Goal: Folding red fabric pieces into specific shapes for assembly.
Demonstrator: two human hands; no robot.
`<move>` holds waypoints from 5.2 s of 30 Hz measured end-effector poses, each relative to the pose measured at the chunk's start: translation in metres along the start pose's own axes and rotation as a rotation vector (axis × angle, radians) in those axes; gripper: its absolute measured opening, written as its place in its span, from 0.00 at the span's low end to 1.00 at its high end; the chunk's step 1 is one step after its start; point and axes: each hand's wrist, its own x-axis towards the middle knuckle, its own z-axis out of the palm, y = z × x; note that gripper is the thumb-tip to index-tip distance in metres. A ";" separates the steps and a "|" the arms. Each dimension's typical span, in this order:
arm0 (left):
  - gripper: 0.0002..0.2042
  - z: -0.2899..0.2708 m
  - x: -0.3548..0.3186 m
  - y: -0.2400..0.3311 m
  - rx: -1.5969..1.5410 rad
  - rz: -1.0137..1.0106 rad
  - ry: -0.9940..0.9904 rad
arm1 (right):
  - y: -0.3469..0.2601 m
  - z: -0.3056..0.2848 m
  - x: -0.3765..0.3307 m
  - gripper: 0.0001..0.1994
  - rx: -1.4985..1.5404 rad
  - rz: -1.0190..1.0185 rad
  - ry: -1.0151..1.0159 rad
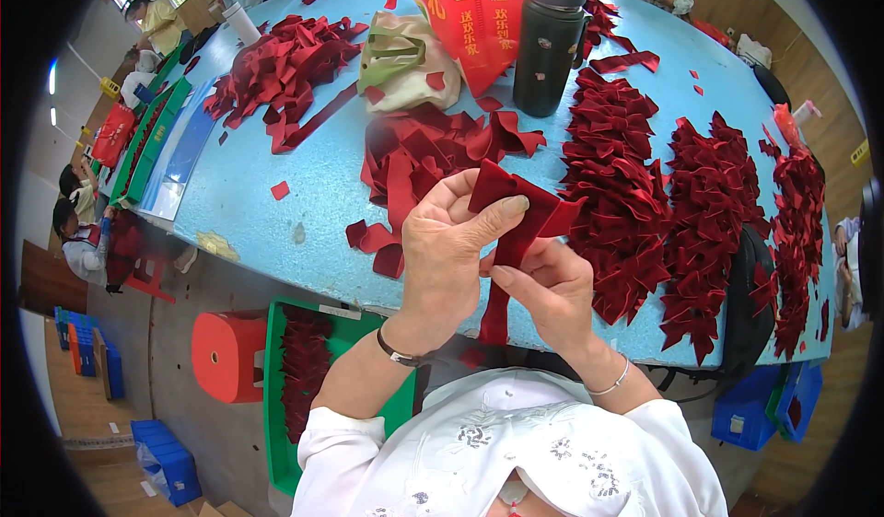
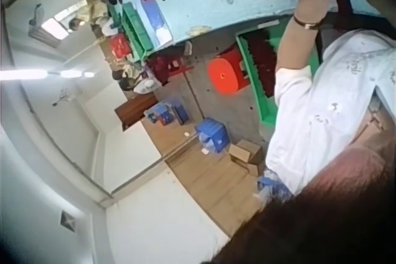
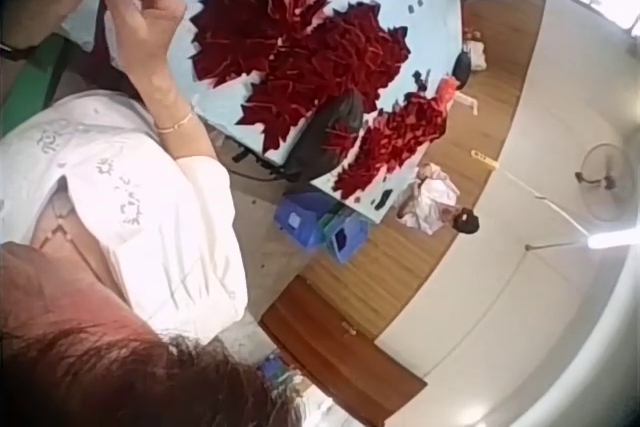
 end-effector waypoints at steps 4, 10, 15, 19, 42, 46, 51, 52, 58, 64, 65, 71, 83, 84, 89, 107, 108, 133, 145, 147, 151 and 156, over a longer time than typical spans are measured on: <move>0.20 -0.002 0.001 -0.001 0.016 0.029 0.007 | 0.003 0.002 0.002 0.08 -0.159 -0.046 -0.036; 0.20 -0.004 0.000 0.001 0.038 0.004 -0.011 | 0.011 -0.004 0.013 0.11 -0.437 -0.095 -0.088; 0.19 -0.003 -0.014 0.009 0.106 0.006 -0.029 | 0.026 -0.005 0.025 0.16 -0.323 -0.257 -0.036; 0.22 -0.008 -0.035 0.022 0.311 -0.039 -0.040 | 0.025 -0.013 0.033 0.16 -0.302 -0.425 -0.060; 0.25 -0.086 -0.064 0.072 0.491 -0.414 -0.292 | -0.027 -0.025 0.021 0.17 -0.084 0.340 -0.716; 0.25 -0.086 -0.064 0.074 0.478 -0.396 -0.205 | -0.019 -0.036 0.019 0.18 -0.251 0.156 -0.855; 0.26 -0.090 -0.062 0.074 0.461 -0.375 -0.157 | -0.022 -0.028 0.010 0.20 -0.470 0.000 -0.706; 0.26 -0.091 -0.062 0.075 0.461 -0.376 -0.158 | -0.023 -0.026 0.008 0.20 -0.529 -0.038 -0.684; 0.26 -0.099 -0.063 0.074 0.457 -0.380 -0.223 | -0.005 -0.028 -0.006 0.20 -0.770 -0.378 -0.649; 0.26 -0.091 -0.067 0.074 0.437 -0.413 -0.142 | 0.001 -0.020 -0.009 0.20 -0.629 -0.429 -0.524; 0.26 -0.091 -0.066 0.074 0.437 -0.406 -0.147 | 0.000 -0.015 -0.010 0.21 -0.565 -0.395 -0.463; 0.26 -0.093 -0.065 0.073 0.398 -0.407 -0.153 | 0.003 -0.008 -0.014 0.19 -0.717 -0.571 -0.479; 0.26 -0.093 -0.062 0.072 0.424 -0.447 -0.158 | 0.004 -0.013 -0.010 0.20 -0.590 -0.403 -0.486; 0.26 -0.091 -0.062 0.072 0.425 -0.449 -0.160 | 0.003 -0.009 -0.012 0.19 -0.568 -0.343 -0.444; 0.26 -0.088 -0.061 0.073 0.407 -0.469 -0.097 | -0.001 -0.013 -0.016 0.17 -0.803 -0.390 -0.509; 0.26 -0.095 -0.064 0.071 0.438 -0.513 -0.063 | 0.011 -0.042 -0.004 0.19 -0.635 -0.514 -0.500; 0.26 -0.095 -0.064 0.070 0.435 -0.512 -0.063 | 0.009 -0.045 -0.004 0.18 -0.621 -0.459 -0.491; 0.26 -0.098 -0.066 0.066 0.478 -0.546 -0.074 | 0.010 -0.059 -0.003 0.04 -0.270 -0.022 -0.437; 0.31 -0.086 -0.067 0.056 0.564 -0.422 -0.015 | -0.003 -0.050 0.006 0.06 -0.487 0.085 -0.437; 0.35 -0.083 -0.066 0.054 0.578 -0.377 0.016 | 0.002 -0.053 0.011 0.06 -0.533 0.051 -0.490; 0.42 -0.086 -0.067 0.049 0.697 -0.354 0.015 | -0.002 -0.055 0.015 0.07 -0.651 0.038 -0.574; 0.46 -0.087 -0.066 0.040 0.711 -0.277 0.055 | -0.009 -0.053 0.017 0.07 -0.772 -0.036 -0.505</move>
